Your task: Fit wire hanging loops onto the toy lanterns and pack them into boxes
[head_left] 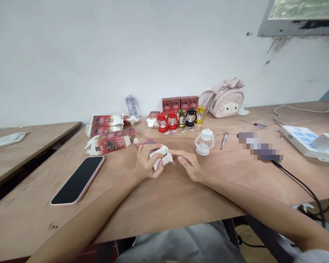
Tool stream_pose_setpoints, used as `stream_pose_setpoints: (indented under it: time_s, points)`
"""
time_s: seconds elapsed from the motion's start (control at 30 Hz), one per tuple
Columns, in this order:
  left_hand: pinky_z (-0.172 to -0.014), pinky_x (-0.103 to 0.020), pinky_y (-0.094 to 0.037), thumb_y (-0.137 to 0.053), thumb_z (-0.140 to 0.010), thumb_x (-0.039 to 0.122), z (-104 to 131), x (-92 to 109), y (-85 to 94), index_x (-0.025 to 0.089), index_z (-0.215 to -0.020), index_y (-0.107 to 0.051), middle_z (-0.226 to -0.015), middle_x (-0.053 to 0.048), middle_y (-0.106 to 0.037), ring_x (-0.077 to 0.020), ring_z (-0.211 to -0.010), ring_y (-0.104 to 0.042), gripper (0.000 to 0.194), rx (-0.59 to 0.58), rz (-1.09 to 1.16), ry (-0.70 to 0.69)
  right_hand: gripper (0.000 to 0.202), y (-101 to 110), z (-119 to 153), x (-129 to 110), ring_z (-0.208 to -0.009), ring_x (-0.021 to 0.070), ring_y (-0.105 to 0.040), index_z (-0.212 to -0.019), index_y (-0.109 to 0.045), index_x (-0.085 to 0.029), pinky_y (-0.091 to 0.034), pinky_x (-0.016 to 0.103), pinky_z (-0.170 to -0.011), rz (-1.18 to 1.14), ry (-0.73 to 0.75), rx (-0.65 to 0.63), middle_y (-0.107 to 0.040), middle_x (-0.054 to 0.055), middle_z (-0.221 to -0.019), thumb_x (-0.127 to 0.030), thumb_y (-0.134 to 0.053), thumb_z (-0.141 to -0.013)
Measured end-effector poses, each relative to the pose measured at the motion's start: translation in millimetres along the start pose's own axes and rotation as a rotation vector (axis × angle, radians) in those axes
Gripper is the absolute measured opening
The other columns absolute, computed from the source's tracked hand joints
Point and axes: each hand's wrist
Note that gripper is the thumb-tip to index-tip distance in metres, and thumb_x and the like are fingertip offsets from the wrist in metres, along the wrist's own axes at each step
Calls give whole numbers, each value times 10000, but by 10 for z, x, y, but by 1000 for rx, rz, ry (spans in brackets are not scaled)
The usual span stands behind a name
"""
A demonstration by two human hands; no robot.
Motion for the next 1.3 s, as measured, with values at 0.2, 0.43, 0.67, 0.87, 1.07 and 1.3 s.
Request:
stream_pose_setpoints:
  time_s: [0.2, 0.43, 0.67, 0.87, 1.07, 1.3]
  points:
    - [-644, -363, -442, -535, -691, 247, 0, -24, 24, 209, -774, -541, -926, -81, -620, -206, -780, -580, 91, -72, 11, -63, 239, -26, -20, 68, -920, 148, -626, -1099, -602, -254, -557, 291, -774, -44, -93, -67, -618, 43, -1030, -340, -588, -877]
    - [-660, -354, -382, -541, -688, 250, 54, -22, -25, 206, -802, -552, -948, -74, -633, -210, -816, -598, 123, -132, 41, -118, 196, -57, -48, 15, -1006, 148, -618, -909, -578, -221, -541, 333, -899, -304, -226, -59, -542, 50, -1176, -354, -674, -801]
    - [-672, -349, -379, -573, -685, 230, 78, -9, -41, 223, -977, -474, -984, -80, -641, -207, -796, -600, 308, -138, 115, -123, 248, -72, -51, 20, -886, 123, -608, -800, -523, -203, -549, 318, -830, -301, -310, -2, -505, 34, -1099, -353, -713, -741]
    - [-660, -351, -397, -593, -710, 243, 26, 8, -26, 216, -957, -490, -921, -73, -651, -212, -800, -626, 270, -154, 114, -200, 217, -83, -43, 69, -894, 131, -597, -767, -516, -201, -542, 314, -810, -282, -296, 24, -505, 33, -1059, -286, -710, -722]
    - [-675, -348, -429, -618, -729, 267, 14, 8, -31, 222, -940, -501, -901, -57, -677, -192, -790, -636, 245, -141, 94, -268, 202, -95, -28, 91, -881, 126, -600, -780, -528, -204, -547, 309, -785, -240, -301, 39, -507, 32, -1060, -268, -708, -713]
    - [-682, -344, -434, -661, -733, 365, 25, -13, -54, 220, -976, -489, -915, -65, -669, -194, -791, -637, 330, -115, 103, -274, 323, -109, -42, 73, -855, 130, -619, -846, -481, -223, -546, 312, -774, -317, -358, 75, -552, 22, -1057, -323, -745, -690]
Point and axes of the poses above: each hand's wrist, its own z-axis away from the middle knuckle, its own y-axis out of the back of the hand, x = y × z
